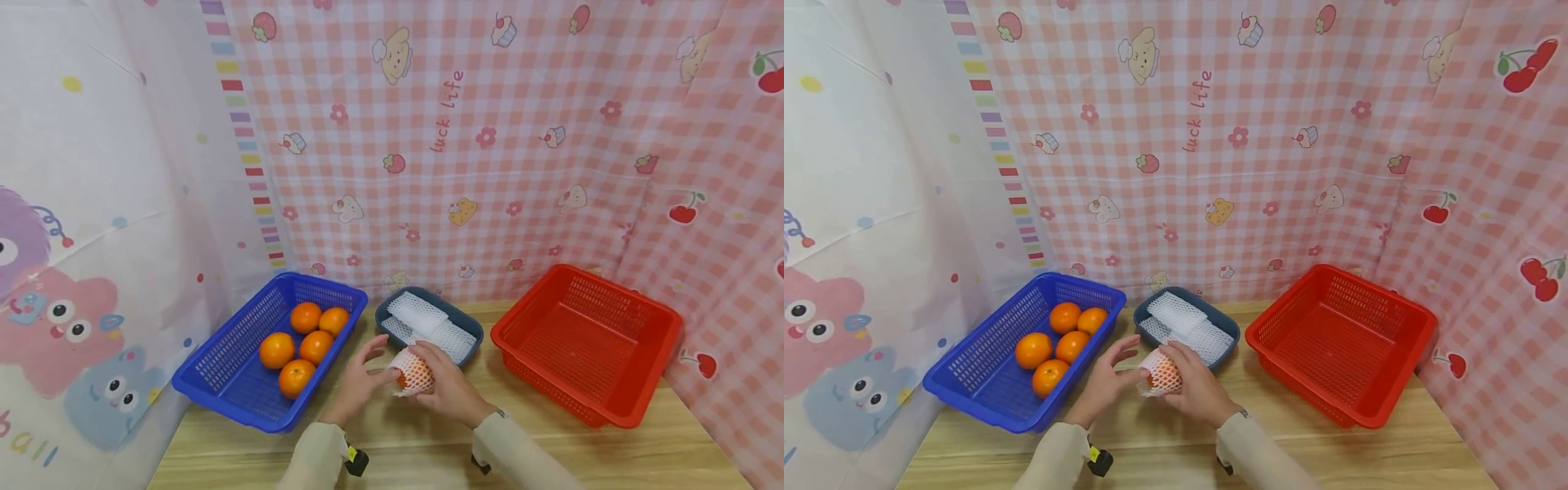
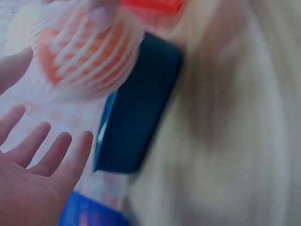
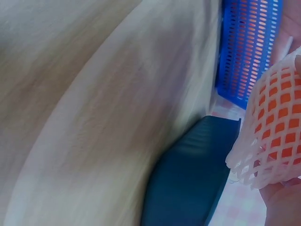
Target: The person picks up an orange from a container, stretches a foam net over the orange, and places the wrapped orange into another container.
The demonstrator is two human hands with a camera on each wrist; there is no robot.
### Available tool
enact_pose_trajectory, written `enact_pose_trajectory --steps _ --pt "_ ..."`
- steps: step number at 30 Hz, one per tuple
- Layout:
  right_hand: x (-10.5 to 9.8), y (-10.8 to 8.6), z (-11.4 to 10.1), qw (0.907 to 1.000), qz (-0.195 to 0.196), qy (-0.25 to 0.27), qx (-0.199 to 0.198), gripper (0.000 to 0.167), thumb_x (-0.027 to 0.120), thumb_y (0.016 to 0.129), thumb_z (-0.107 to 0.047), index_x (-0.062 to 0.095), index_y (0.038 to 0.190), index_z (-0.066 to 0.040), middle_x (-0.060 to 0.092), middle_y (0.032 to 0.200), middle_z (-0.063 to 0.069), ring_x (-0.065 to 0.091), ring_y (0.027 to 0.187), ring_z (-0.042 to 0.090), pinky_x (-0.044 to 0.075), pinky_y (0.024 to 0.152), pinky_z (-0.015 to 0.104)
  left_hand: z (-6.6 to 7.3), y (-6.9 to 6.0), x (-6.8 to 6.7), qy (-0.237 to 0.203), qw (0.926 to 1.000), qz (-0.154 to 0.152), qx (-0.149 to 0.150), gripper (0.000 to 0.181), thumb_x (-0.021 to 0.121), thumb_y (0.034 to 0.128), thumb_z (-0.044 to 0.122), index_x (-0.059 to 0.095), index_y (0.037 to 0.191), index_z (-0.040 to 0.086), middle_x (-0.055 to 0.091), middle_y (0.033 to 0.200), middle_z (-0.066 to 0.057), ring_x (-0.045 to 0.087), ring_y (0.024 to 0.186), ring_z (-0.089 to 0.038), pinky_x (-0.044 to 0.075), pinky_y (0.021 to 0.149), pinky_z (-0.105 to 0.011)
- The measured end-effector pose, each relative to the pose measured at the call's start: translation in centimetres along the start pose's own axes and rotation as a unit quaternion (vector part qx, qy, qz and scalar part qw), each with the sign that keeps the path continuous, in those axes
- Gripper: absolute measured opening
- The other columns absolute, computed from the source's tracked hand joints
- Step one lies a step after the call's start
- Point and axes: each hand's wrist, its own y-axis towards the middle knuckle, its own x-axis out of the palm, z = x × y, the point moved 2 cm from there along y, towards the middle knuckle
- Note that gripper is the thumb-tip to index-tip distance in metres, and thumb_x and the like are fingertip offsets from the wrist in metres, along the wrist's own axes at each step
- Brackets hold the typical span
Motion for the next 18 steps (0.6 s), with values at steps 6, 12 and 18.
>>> enact_pose_trajectory --steps 6,12,18 --pt "0.0 -0.4 0.5 0.9999 0.010 -0.007 0.000 0.086 0.091 0.066 -0.021 0.047 0.139 -0.011 0.044 0.142 0.009 0.046 0.126 0.026 0.043 0.099 0.047 1.7 1.0 -2.5 0.048 0.9974 0.052 0.012 0.061 0.077 0.0805 0.004 0.053 0.136 0.004 0.051 0.137 -0.019 0.048 0.125 -0.038 0.047 0.094 -0.052" --pt "-0.1 -0.7 0.7 0.9999 0.002 -0.001 0.011 0.085 0.090 0.068 -0.023 0.046 0.140 -0.011 0.044 0.142 0.012 0.045 0.127 0.026 0.042 0.100 0.048 2.3 1.5 -5.0 0.042 0.9956 0.082 0.017 0.058 0.074 0.0808 -0.005 0.051 0.134 -0.004 0.048 0.136 -0.027 0.044 0.125 -0.045 0.045 0.094 -0.055" --pt "-0.2 -0.8 0.8 0.9998 -0.006 0.006 0.019 0.083 0.089 0.070 -0.024 0.046 0.141 -0.013 0.044 0.142 0.015 0.043 0.129 0.025 0.040 0.103 0.046 1.6 1.3 -6.4 0.111 0.9873 0.108 0.036 0.057 0.079 0.0798 0.006 0.055 0.131 0.000 0.055 0.133 -0.020 0.049 0.123 -0.039 0.042 0.098 -0.054"
